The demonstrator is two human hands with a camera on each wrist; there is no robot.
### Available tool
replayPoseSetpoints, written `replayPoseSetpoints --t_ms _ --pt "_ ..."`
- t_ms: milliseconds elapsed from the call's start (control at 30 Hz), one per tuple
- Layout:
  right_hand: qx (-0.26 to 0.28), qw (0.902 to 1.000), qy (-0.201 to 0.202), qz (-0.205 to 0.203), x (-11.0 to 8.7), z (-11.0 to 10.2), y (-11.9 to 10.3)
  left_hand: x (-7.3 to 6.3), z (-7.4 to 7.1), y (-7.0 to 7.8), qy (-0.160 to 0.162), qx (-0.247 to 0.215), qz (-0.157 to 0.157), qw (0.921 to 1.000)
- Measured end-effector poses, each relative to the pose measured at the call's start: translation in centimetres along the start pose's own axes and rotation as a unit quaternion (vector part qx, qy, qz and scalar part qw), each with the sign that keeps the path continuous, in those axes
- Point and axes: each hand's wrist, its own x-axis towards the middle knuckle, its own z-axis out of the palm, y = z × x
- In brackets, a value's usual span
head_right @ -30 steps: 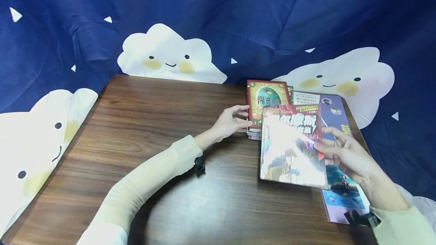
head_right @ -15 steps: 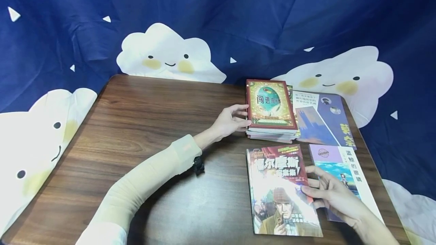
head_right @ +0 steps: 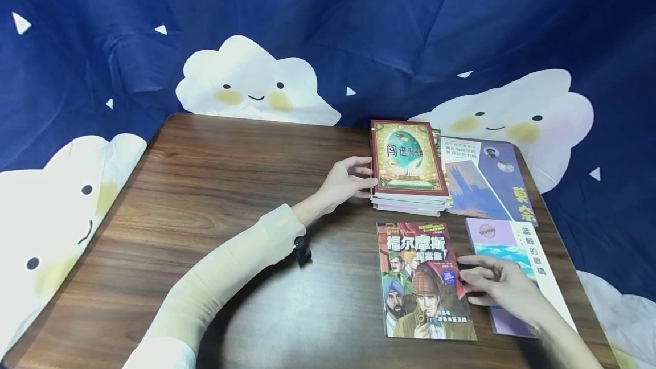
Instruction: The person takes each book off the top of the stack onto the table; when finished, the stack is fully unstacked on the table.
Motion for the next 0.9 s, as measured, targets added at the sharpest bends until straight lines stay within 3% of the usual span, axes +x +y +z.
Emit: replayPoseSetpoints --t_ms 200,333,467,600,700,900 --pt "-0.032 0.9969 0.052 -0.05 1.6 -2.3 -2.7 0.2 0.5 0.3 0.047 0.043 -0.004 0.998" --pt "0.049 0.9945 0.063 -0.068 4.3 -4.4 -4.5 0.5 1.2 0.5 0.08 0.07 0.001 0.9944" --pt "0.147 0.9841 0.051 -0.086 7.2 -6.2 -5.1 0.6 1.9 0.6 0.098 0.085 0.003 0.9915" --pt "0.226 0.9698 0.05 -0.077 9.8 -7.1 -5.4 0.7 2.1 0.6 0.103 0.087 -0.005 0.9909" --pt "0.251 0.9642 0.072 -0.047 11.5 -7.3 -5.9 0.9 2.1 0.8 0.096 0.078 -0.016 0.9922" --pt "0.185 0.9756 0.118 0.005 13.7 -7.2 -6.8 1.3 1.5 1.2 0.065 0.027 -0.06 0.9957"
